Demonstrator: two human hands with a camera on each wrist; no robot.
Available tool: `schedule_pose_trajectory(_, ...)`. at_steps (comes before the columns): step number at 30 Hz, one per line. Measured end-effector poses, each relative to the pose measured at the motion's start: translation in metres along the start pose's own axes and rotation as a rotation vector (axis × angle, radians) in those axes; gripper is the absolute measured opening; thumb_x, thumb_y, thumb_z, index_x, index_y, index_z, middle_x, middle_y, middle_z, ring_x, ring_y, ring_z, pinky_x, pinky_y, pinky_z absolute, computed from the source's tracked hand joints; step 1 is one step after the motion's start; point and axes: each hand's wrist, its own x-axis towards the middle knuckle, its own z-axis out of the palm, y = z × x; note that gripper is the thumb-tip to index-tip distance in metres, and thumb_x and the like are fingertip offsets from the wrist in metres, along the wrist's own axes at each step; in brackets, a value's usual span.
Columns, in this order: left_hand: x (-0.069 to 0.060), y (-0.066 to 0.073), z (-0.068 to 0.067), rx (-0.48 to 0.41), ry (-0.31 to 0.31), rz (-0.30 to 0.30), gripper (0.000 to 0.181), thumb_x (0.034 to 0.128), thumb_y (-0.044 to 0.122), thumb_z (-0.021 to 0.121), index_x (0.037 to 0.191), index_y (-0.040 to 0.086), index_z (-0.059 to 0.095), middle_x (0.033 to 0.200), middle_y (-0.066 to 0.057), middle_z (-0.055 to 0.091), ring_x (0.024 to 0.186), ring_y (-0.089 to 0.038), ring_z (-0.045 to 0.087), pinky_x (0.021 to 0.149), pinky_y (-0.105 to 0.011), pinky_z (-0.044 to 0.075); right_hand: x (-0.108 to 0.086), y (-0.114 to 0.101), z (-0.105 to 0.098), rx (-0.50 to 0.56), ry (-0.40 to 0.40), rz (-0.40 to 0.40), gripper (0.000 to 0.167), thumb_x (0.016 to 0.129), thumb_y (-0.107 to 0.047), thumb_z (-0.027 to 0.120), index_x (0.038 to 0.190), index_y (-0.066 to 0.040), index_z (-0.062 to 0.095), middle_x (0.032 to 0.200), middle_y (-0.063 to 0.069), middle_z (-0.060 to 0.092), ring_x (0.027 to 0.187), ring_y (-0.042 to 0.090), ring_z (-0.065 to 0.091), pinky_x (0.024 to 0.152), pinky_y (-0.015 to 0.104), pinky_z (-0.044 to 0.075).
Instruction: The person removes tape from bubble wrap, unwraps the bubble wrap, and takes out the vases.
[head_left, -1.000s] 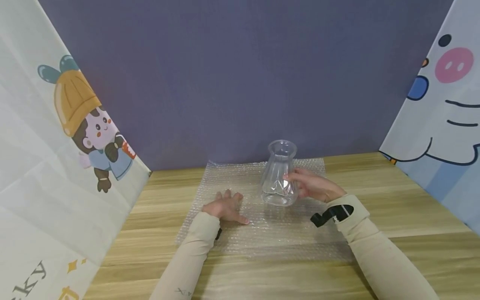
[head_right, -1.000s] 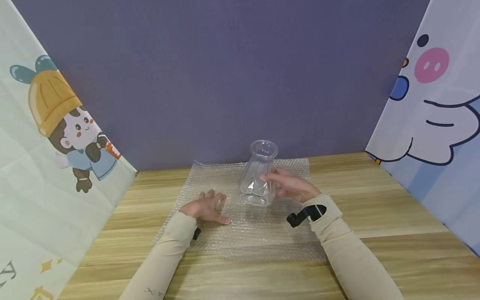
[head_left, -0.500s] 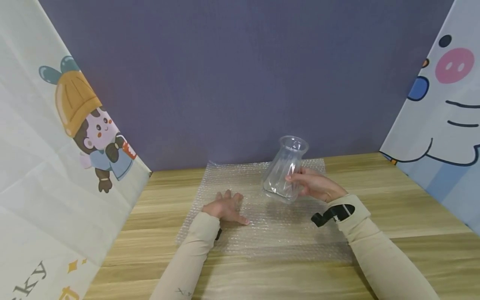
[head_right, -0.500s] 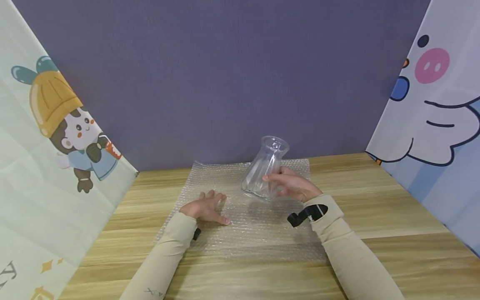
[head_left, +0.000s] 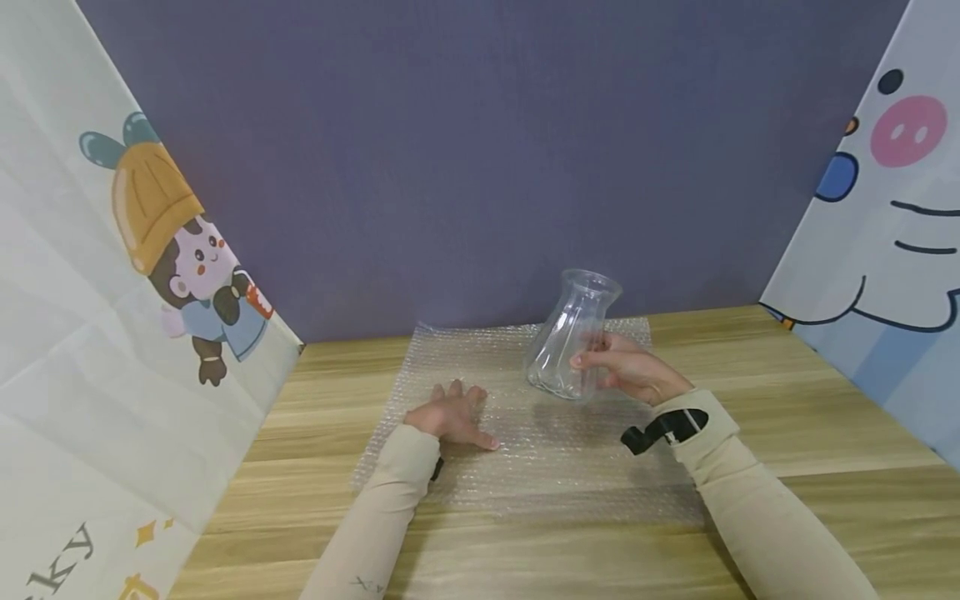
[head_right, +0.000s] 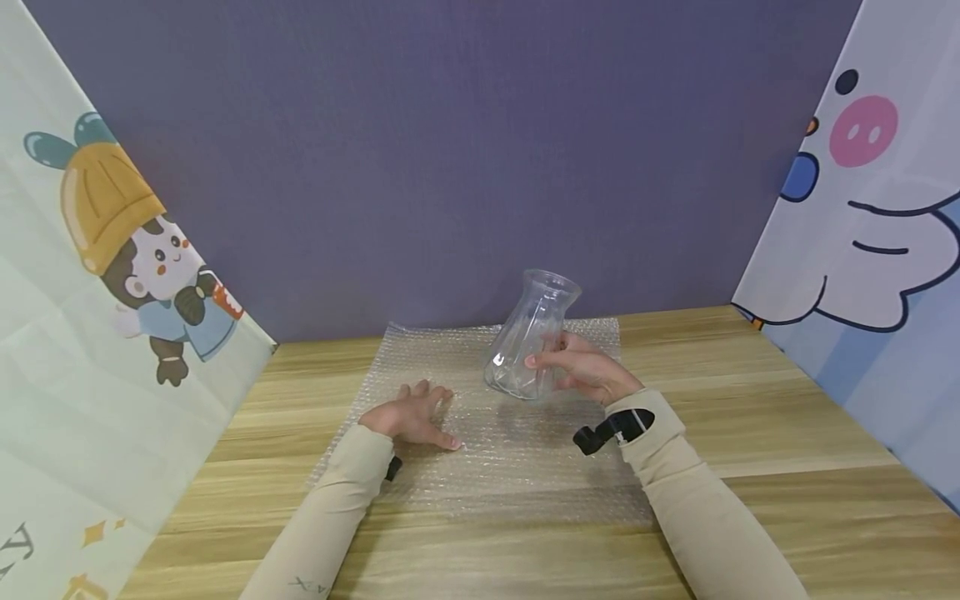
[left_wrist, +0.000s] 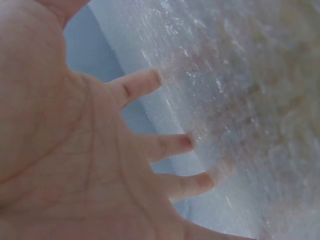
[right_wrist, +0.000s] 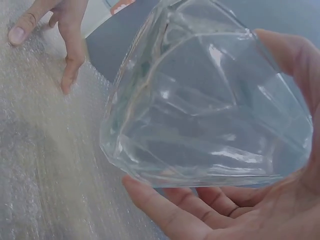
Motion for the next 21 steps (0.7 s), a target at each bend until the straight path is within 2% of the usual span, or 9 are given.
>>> schedule_pose_trajectory(8,-0.0011,-0.0007,-0.0007,0.007,-0.004,0.006,0.101,0.0777,0.067,0.078,0.159,0.026,0.034,0.169,-0.023,0.020,0.153,-0.054,0.017,0.110,-0.080,0.031,0.0021,0.0024,-0.0027,0.002,0.003,-0.020,0.079,0.092,-0.007,0.068,0.157,-0.010,0.024,0.126,0.005,0.048,0.110,0.016,0.060,0.098,0.044,0.055)
schedule_pose_trajectory(12,-0.0005,-0.0006,-0.0010,0.000,-0.005,0.008,0.101,0.0777,0.067,0.078,0.159,0.026,0.034,0.169,-0.024,0.019,0.153,-0.055,0.016,0.110,-0.080,0.030,0.0031,0.0039,-0.0038,0.033,0.015,-0.015,0.074,0.091,-0.006,0.068,0.153,-0.017,0.030,0.124,0.007,0.045,0.110,0.017,0.060,0.100,0.047,0.055)
schedule_pose_trajectory(16,0.0003,-0.0004,-0.0011,-0.007,-0.005,0.007,0.100,0.0778,0.066,0.078,0.158,0.026,0.035,0.169,-0.024,0.019,0.154,-0.054,0.016,0.109,-0.081,0.030,0.0049,0.0054,-0.0041,0.054,0.028,-0.013,0.068,0.092,-0.005,0.068,0.148,-0.023,0.034,0.122,0.006,0.043,0.109,0.016,0.059,0.096,0.043,0.056)
schedule_pose_trajectory(21,0.0008,-0.0007,-0.0005,-0.013,-0.009,0.003,0.100,0.0781,0.066,0.078,0.158,0.026,0.034,0.169,-0.023,0.018,0.154,-0.053,0.015,0.107,-0.084,0.028,0.0067,0.0063,-0.0046,0.058,0.047,-0.010,0.076,0.092,-0.004,0.067,0.153,-0.023,0.027,0.120,0.005,0.038,0.109,0.015,0.056,0.094,0.039,0.056)
